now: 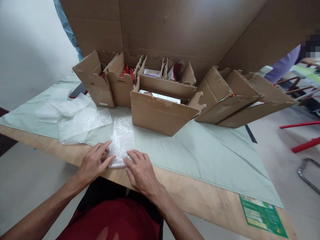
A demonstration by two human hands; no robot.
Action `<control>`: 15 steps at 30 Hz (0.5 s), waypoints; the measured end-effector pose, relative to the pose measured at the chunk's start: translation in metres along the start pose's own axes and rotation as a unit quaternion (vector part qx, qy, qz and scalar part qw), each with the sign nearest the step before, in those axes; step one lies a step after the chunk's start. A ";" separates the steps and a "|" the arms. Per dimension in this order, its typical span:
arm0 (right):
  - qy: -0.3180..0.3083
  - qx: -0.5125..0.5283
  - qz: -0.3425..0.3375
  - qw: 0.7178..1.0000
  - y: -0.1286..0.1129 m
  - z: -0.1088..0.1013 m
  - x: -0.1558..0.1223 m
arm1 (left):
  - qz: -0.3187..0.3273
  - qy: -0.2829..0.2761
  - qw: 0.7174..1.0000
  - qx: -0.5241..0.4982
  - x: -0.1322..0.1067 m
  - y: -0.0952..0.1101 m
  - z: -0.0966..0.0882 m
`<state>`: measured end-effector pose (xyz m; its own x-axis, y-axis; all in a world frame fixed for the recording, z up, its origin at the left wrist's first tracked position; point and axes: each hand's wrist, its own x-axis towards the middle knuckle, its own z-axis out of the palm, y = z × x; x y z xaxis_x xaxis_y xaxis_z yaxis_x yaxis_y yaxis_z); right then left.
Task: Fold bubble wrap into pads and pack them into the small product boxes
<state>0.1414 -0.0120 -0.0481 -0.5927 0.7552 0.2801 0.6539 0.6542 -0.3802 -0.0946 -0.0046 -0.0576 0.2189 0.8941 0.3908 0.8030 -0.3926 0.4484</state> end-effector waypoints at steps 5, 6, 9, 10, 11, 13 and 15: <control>0.068 -0.013 -0.026 0.997 0.003 0.005 0.006 | 0.109 -0.007 0.994 -0.022 -0.017 0.007 -0.009; 0.069 -0.003 -0.026 0.997 0.002 0.004 0.006 | 0.117 -0.006 0.993 -0.024 -0.019 0.008 -0.010; 0.037 0.041 0.005 0.998 -0.002 -0.002 0.007 | 0.109 0.021 0.993 -0.044 -0.022 0.009 -0.009; 0.020 0.058 0.023 0.998 -0.003 -0.004 0.008 | 0.103 0.025 0.993 -0.059 -0.022 0.010 -0.009; 0.003 0.076 0.043 0.996 -0.004 -0.006 0.009 | 0.095 0.023 0.992 -0.080 -0.021 0.010 -0.009; -0.024 0.110 0.084 0.990 -0.006 -0.009 0.012 | 0.065 0.013 0.990 -0.123 -0.019 0.011 -0.010; -0.037 0.136 0.120 0.983 -0.006 -0.010 0.015 | 0.024 0.010 0.988 -0.151 -0.016 0.011 -0.010</control>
<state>0.1333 -0.0039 -0.0328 -0.4763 0.8745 0.0917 0.6356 0.4144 -0.6513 -0.0945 -0.0250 -0.0510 0.2395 0.8697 0.4316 0.5898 -0.4834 0.6469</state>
